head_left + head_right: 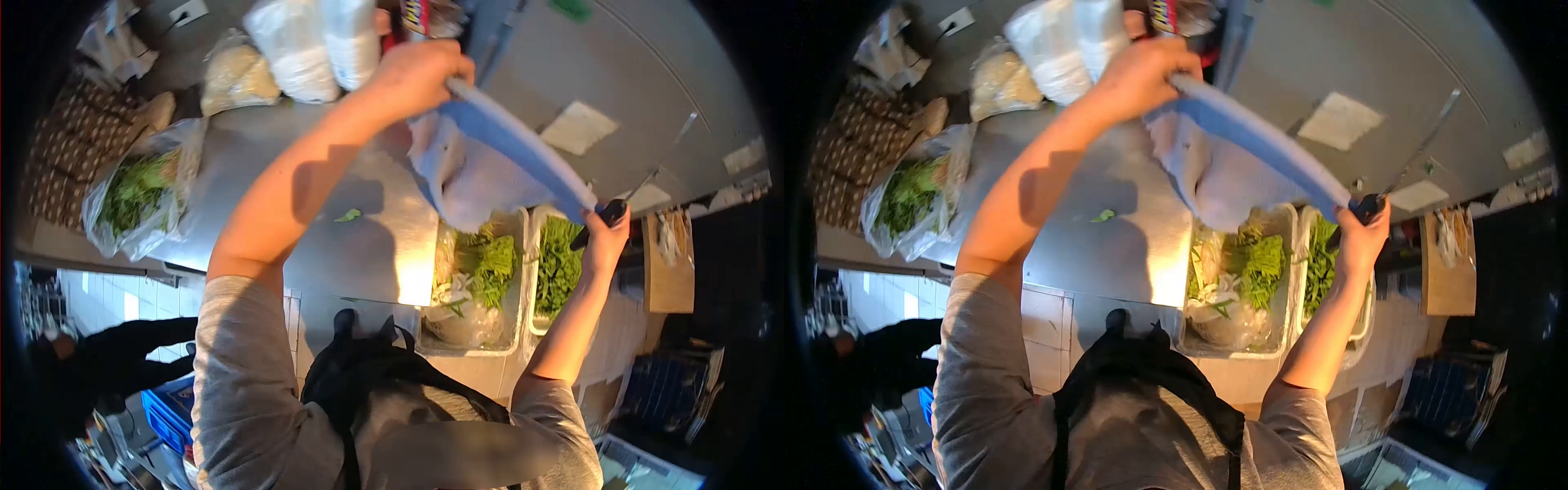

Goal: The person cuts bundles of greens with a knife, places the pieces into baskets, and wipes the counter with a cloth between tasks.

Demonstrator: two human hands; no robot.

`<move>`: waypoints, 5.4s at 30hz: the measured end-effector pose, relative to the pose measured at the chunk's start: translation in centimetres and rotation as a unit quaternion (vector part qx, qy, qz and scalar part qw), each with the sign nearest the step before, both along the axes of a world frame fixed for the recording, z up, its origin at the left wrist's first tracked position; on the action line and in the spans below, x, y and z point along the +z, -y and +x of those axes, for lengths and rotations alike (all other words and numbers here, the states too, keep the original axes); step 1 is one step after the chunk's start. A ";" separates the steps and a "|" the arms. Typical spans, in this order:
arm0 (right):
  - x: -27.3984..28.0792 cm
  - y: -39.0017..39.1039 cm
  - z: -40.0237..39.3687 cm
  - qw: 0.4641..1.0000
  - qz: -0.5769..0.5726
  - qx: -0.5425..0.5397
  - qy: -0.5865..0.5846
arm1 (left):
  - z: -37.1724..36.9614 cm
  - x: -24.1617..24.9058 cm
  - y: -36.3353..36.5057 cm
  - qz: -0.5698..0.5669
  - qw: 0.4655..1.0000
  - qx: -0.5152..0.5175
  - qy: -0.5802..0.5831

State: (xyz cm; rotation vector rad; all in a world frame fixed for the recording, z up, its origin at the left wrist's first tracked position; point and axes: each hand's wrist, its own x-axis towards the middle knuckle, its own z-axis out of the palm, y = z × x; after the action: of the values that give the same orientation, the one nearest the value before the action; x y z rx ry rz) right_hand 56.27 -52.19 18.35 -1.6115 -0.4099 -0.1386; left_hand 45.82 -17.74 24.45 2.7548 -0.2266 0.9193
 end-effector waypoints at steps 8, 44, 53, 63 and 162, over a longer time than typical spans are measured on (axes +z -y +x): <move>0.7 -6.6 -4.8 0.992 0.005 0.116 -0.049 | -15.1 -0.1 -4.7 -0.141 0.986 0.088 0.020; -12.2 -80.1 -49.5 0.605 -0.546 0.405 0.414 | -63.2 -27.6 -24.7 -0.588 0.603 0.503 0.194; -4.8 -79.2 -48.3 0.579 -0.575 0.550 0.177 | -58.5 -23.6 -26.3 -0.866 0.431 0.195 0.162; -0.5 -63.8 -41.3 0.716 -0.423 0.555 -0.015 | -53.4 -23.2 -32.4 -0.935 0.314 0.062 0.153; -12.2 23.9 -26.0 0.934 -0.103 0.003 -0.341 | -9.2 -11.8 29.9 -0.203 0.967 -0.142 0.065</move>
State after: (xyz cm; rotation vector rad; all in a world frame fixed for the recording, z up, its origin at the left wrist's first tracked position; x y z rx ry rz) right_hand 30.26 -76.12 6.17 -1.7461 0.1165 0.4777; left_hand 36.57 -47.64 12.68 2.2228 -0.3950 0.9459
